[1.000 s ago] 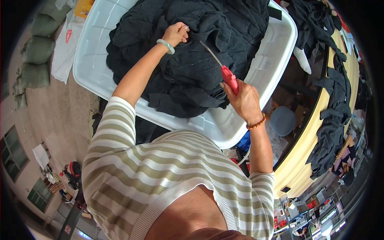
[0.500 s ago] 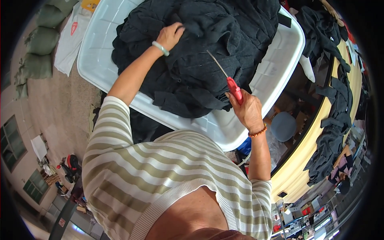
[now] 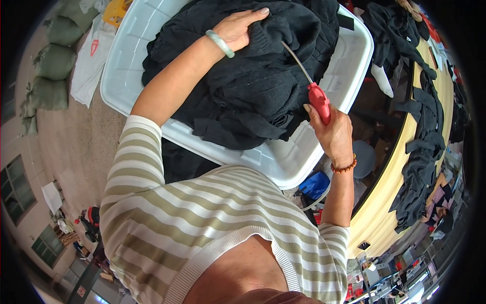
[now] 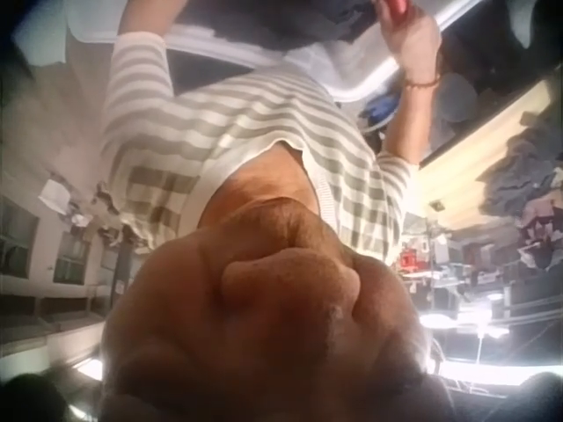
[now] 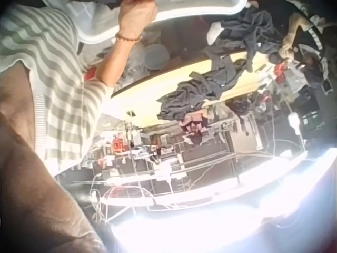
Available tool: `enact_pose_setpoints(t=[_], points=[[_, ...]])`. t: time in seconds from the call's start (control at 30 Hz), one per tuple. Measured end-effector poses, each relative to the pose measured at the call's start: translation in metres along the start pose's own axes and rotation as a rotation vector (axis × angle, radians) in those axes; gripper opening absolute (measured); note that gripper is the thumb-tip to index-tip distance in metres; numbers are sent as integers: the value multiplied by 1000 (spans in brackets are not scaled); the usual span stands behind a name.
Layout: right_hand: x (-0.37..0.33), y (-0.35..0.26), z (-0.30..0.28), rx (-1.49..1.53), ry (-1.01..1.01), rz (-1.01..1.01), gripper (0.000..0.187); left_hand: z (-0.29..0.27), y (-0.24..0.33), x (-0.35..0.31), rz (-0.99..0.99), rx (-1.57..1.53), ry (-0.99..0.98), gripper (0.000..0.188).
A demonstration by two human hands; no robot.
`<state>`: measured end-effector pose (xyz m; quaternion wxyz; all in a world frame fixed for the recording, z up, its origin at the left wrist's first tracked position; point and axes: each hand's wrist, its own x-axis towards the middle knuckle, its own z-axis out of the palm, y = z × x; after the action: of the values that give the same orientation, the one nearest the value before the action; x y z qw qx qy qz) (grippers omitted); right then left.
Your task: Trim excess threads from clothing items and sort them from a bin onto a table.
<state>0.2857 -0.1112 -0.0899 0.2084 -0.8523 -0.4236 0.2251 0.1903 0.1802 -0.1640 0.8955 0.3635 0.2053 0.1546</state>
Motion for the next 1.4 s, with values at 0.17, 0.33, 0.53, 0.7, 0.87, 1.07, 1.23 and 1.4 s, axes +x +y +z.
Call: enact_pose_setpoints(t=[0.17, 0.33, 0.53, 0.7, 0.87, 1.07, 1.23, 1.4], points=[[-14, 8, 1, -62, -82, -110, 41, 10, -32, 1, -48, 280, 126, 28], [-29, 42, 7, 146, 108, 67, 37, 13, -38, -3, 99, 784, -43, 22], [-14, 56, 2, 257, 330, 95, 31, 49, -30, -28, 391, 1099, -169, 27], [16, 30, 0, 639, 163, -93, 42, 108, -10, -73, 295, 981, -416, 23], [29, 14, 8, 838, -261, -136, 38, 119, 9, -85, 255, 929, -456, 25], [53, 66, -5, 786, 373, -40, 31, 8, 6, -75, -204, 1309, -292, 34], [65, 98, -20, 199, 446, -65, 32, -25, -41, -93, -390, 844, -162, 32], [22, 101, -6, -362, 326, 103, 35, -29, -65, -86, -460, 426, -84, 33]])
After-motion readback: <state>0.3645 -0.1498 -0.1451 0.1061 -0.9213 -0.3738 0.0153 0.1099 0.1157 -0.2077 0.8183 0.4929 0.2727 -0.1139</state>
